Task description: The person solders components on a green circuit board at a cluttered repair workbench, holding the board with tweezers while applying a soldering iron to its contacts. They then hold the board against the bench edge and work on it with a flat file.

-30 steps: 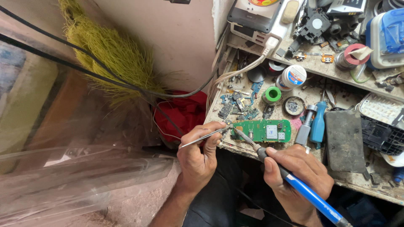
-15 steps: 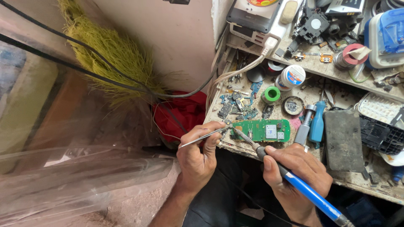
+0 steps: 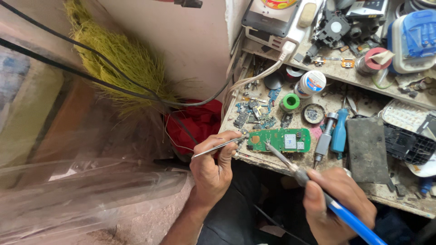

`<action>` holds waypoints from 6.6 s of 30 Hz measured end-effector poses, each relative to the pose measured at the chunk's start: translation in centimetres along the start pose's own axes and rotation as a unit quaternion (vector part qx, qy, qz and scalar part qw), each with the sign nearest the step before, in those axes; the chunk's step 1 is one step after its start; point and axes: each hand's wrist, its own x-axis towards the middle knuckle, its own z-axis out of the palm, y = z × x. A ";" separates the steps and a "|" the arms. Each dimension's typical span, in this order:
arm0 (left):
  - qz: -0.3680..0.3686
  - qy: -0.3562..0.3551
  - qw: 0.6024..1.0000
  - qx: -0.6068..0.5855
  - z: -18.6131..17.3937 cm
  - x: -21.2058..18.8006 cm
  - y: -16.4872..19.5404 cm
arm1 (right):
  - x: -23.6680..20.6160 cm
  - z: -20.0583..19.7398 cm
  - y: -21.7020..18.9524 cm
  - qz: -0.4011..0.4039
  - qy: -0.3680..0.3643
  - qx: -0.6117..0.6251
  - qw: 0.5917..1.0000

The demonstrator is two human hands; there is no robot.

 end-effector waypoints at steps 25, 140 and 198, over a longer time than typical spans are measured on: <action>-0.029 0.034 0.999 0.016 0.5 -2.7 3.2 | -12.1 -11.1 1.0 -0.002 0.078 -0.051 0.996; -0.044 0.025 0.998 -0.031 -0.5 -2.5 1.3 | -6.6 -9.1 2.1 0.091 0.178 0.037 0.979; -0.015 0.022 1.000 0.005 -1.6 -1.2 0.5 | 1.8 4.0 -2.6 0.013 -0.044 0.023 0.999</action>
